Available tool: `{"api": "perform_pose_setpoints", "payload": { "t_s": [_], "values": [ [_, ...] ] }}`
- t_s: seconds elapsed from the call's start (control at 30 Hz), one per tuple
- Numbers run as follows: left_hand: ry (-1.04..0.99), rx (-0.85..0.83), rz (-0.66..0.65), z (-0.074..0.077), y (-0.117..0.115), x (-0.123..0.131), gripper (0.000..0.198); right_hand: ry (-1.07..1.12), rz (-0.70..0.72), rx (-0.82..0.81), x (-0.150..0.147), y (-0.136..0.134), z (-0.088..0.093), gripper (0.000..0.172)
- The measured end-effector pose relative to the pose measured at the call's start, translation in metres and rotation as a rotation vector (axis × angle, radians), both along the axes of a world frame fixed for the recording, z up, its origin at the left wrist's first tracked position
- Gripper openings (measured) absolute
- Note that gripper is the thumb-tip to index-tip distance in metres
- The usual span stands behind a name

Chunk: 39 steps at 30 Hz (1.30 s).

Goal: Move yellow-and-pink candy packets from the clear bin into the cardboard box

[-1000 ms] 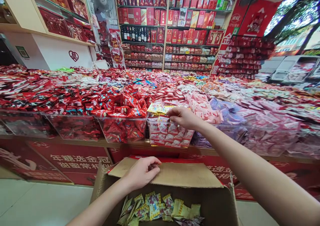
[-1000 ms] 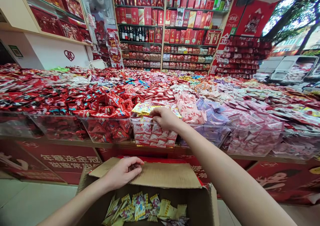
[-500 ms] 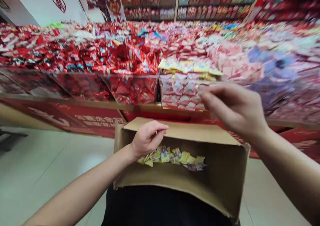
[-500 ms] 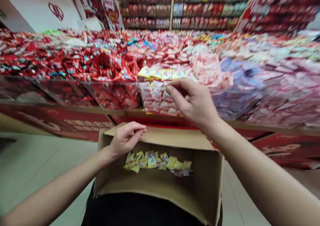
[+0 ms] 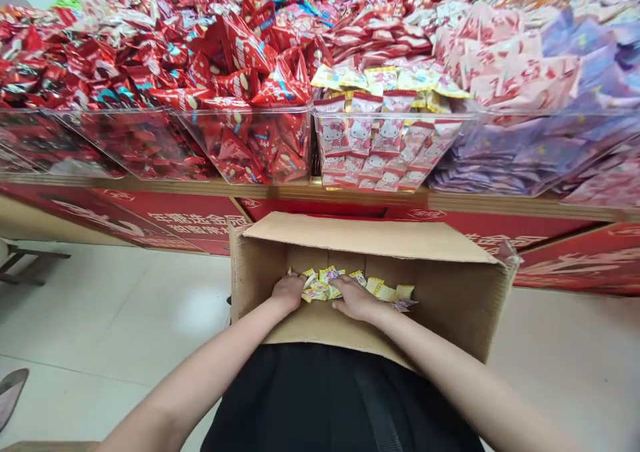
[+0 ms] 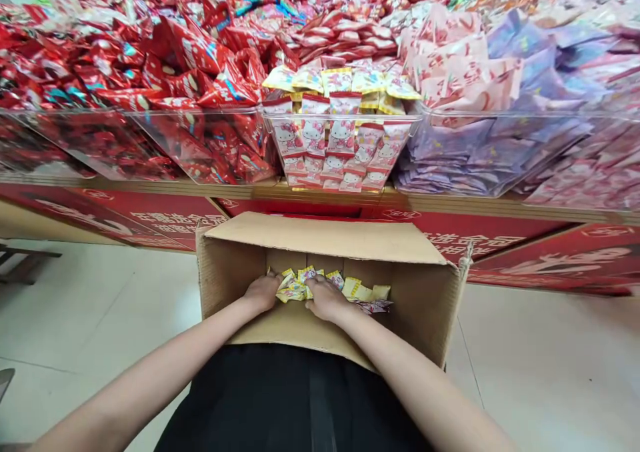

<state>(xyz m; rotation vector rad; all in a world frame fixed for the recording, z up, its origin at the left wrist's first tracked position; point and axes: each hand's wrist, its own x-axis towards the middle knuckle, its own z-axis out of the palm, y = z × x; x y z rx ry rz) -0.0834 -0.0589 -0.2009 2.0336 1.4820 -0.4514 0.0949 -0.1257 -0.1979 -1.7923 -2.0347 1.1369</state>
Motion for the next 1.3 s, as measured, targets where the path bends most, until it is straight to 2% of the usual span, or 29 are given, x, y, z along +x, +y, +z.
{"api": "perform_pose_setpoints", "payload": {
  "t_s": [0.13,0.27,0.33,0.47,0.57,0.67,0.83,0.93,1.07,1.2,1.3],
  "values": [
    [-0.189,-0.042,0.163,0.004,0.005,-0.011,0.017,0.027,-0.102,0.009,0.007,-0.007,-0.010,0.038],
    [-0.480,-0.179,0.342,0.017,0.001,-0.016,0.031,0.099,-0.234,0.030,0.019,-0.011,-0.012,0.028],
    [-0.636,-0.281,0.415,0.022,-0.004,-0.012,0.038,0.266,-0.341,0.003,0.017,-0.010,-0.007,0.027],
    [-0.878,-0.404,0.529,0.025,-0.013,0.003,0.040,0.833,-0.586,-0.219,0.002,-0.007,0.005,0.036],
    [-0.996,-0.444,0.584,0.022,-0.018,0.012,0.039,1.046,-0.571,-0.298,-0.005,-0.009,0.009,0.040],
    [-1.060,-0.465,0.614,0.016,-0.024,0.016,0.037,1.145,-0.522,-0.297,-0.006,-0.010,0.007,0.037],
    [-1.100,-0.483,0.569,0.001,-0.036,0.015,0.039,1.093,-0.661,-0.212,-0.005,-0.009,-0.010,0.026],
    [-1.132,-0.440,0.527,-0.009,-0.037,0.015,0.038,1.045,-0.674,-0.142,-0.005,-0.007,-0.020,0.029],
    [-1.152,-0.360,0.507,-0.019,-0.033,0.015,0.035,1.048,-0.677,-0.056,-0.009,-0.005,-0.023,0.033],
    [-1.125,-0.238,0.563,-0.018,-0.029,0.012,0.034,1.024,-0.760,-0.040,-0.007,-0.003,-0.026,0.038],
    [-1.086,-0.085,0.575,-0.012,-0.029,0.009,0.043,0.978,-0.775,-0.087,-0.001,-0.003,-0.029,0.040]
  ]
}}
